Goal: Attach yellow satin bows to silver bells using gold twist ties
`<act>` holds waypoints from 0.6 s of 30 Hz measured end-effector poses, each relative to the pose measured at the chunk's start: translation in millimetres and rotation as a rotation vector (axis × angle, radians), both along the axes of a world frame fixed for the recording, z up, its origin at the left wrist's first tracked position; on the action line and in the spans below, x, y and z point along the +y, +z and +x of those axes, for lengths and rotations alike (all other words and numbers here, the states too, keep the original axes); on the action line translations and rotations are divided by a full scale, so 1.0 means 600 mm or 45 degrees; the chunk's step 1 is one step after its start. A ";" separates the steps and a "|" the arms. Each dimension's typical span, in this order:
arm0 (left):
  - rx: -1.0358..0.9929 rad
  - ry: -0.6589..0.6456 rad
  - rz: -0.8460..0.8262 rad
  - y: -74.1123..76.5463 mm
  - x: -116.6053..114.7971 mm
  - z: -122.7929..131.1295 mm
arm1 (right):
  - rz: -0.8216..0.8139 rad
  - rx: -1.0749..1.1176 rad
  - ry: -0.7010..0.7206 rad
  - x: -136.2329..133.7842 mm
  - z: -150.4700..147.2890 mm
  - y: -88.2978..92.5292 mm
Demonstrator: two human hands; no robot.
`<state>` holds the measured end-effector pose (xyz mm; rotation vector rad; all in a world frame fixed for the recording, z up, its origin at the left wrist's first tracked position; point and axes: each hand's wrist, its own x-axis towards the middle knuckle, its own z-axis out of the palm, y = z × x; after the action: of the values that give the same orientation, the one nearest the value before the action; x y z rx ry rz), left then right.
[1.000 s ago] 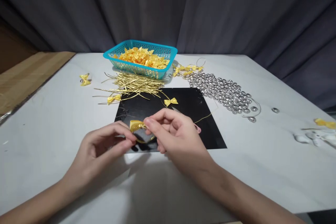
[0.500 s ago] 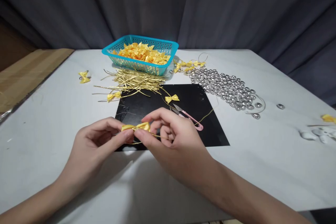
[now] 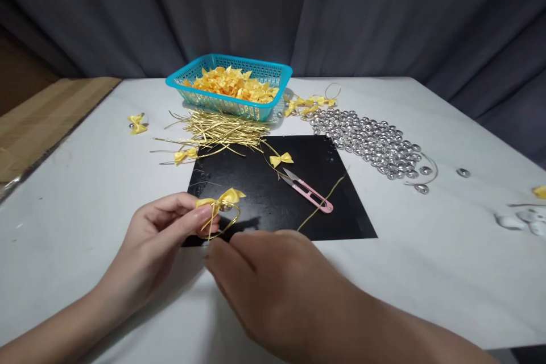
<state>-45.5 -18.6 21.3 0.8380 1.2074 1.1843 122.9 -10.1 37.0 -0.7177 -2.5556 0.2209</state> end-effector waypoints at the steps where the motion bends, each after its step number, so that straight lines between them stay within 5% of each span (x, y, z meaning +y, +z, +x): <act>1: -0.021 -0.003 -0.015 0.001 0.000 0.000 | 0.058 -0.008 0.021 -0.002 -0.002 -0.003; 7: -0.106 0.031 -0.072 0.002 0.002 0.000 | 0.290 0.044 -0.066 0.000 0.008 -0.002; 13: -0.154 -0.011 -0.051 0.001 0.000 0.000 | -0.082 0.469 -0.530 0.012 0.010 0.000; 18: -0.160 -0.102 -0.038 -0.002 -0.002 0.001 | -0.505 0.532 -0.525 0.022 -0.002 -0.009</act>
<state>-45.0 -19.8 20.0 0.7708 1.0771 1.1344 121.6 2.9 31.7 -1.1835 -1.9361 0.6704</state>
